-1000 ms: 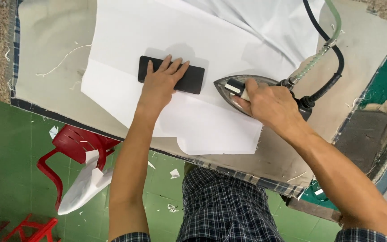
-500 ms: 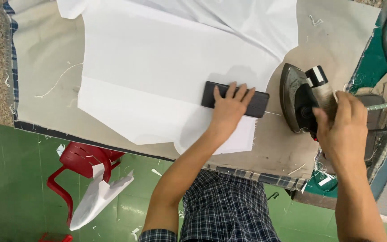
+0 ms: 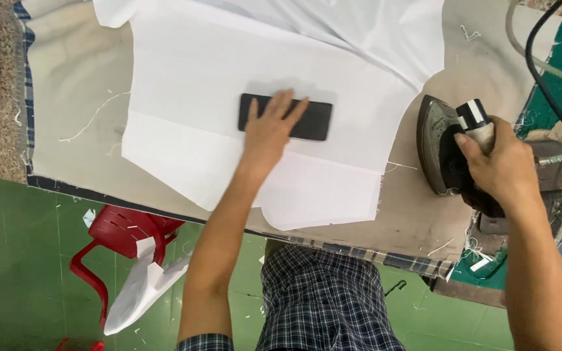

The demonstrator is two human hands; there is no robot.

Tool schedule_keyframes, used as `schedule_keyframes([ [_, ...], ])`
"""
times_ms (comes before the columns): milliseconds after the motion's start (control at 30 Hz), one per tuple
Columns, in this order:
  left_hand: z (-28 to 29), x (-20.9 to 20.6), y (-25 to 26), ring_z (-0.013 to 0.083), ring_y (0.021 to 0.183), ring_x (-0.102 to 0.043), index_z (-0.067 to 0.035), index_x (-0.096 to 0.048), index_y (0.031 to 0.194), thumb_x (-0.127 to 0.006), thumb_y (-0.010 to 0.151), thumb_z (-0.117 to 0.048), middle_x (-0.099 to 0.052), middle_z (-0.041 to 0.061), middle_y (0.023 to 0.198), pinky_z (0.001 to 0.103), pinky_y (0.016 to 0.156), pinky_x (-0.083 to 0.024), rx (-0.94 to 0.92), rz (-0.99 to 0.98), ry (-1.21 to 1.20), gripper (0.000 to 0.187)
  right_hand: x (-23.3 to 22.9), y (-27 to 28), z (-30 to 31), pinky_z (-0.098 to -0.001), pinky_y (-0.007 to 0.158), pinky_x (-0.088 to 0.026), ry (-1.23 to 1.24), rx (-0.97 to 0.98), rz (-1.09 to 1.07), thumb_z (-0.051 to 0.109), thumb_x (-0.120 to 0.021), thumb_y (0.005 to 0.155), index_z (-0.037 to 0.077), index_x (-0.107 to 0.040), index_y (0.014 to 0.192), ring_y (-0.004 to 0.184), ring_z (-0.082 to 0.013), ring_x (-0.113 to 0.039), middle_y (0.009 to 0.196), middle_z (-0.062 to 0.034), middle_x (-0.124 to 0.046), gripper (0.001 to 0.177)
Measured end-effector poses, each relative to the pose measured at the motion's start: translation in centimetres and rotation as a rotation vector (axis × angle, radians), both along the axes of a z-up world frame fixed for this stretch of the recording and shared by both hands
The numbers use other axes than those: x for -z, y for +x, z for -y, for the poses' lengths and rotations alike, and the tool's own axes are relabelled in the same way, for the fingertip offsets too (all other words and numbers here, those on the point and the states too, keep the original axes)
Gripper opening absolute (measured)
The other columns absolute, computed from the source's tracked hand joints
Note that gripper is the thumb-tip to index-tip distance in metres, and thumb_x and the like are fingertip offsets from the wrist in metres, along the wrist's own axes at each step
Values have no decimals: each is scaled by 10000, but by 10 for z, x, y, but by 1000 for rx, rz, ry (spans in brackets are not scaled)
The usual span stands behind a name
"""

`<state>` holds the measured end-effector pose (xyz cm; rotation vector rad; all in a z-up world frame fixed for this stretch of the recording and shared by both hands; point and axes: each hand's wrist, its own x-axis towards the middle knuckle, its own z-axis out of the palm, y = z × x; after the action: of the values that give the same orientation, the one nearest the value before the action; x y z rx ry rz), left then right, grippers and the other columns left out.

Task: The person irons a white shirt on a work table using a steam iron and a black pressing block. They smooth the fabric, press the seams and body of the shirt, and reposition the garment to iron different sections.

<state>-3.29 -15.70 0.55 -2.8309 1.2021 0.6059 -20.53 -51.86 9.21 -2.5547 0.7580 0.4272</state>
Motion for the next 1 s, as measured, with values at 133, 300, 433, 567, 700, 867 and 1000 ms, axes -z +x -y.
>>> schedule_keyframes([
  [133, -97, -17, 37, 369, 1487, -295, -200, -230, 1624, -644, 924, -35, -345, 207, 1609, 652, 1133, -260, -199, 45, 3, 830, -2, 13, -17, -585, 850, -456, 40, 88, -2, 310, -646, 1039, -14, -539, 1497, 1032, -534, -610, 1150, -357, -673, 571],
  [300, -200, -27, 57, 354, 1484, -285, -171, -238, 1621, -688, 928, -104, -343, 201, 1586, 664, 1124, -282, -348, 50, 12, 829, -72, 62, -125, -522, 531, -554, 46, -140, -109, 305, -497, 1089, -4, -441, 1498, 717, -468, -682, 959, -316, -699, 516],
  [433, -251, -29, 49, 355, 1512, -288, -220, -294, 1641, -700, 946, -105, -360, 211, 1611, 672, 1184, -178, -526, 0, -61, 813, -11, 77, -194, -465, 703, -615, -279, -539, 32, 559, -532, 1004, 132, -569, 1373, 821, -349, -778, 1006, -148, -752, 565],
  [567, -303, -11, 40, 328, 1513, -293, -218, -312, 1633, -688, 955, -141, -364, 194, 1615, 644, 1209, -117, -588, 36, -73, 779, -12, 122, -298, -522, 652, -606, -189, -762, 1, 534, -528, 974, 110, -541, 1373, 783, -409, -767, 963, -194, -728, 582],
  [700, -343, -10, 34, 332, 1537, -233, -196, -279, 1643, -674, 983, -158, -296, 197, 1651, 614, 1228, -45, -731, 56, -153, 770, -13, 153, -384, -436, 525, -591, -134, -1013, 128, 452, -554, 984, 77, -553, 1278, 612, -343, -741, 796, -155, -679, 476],
  [867, -372, -7, 33, 332, 1548, -195, -174, -259, 1647, -676, 998, -131, -262, 198, 1664, 610, 1225, 19, -830, 57, -204, 773, 8, 176, -458, -407, 451, -558, -129, -1163, 245, 436, -588, 970, 70, -583, 1147, 530, -302, -709, 722, -125, -650, 407],
  [1000, -375, -3, 32, 351, 1517, -226, -146, -306, 1630, -718, 964, -128, -308, 221, 1623, 639, 1212, -13, -805, 94, -208, 783, 7, 181, -478, -354, 435, -539, -110, -1234, 321, 436, -637, 960, 85, -589, 1027, 489, -268, -686, 684, -111, -635, 360],
])
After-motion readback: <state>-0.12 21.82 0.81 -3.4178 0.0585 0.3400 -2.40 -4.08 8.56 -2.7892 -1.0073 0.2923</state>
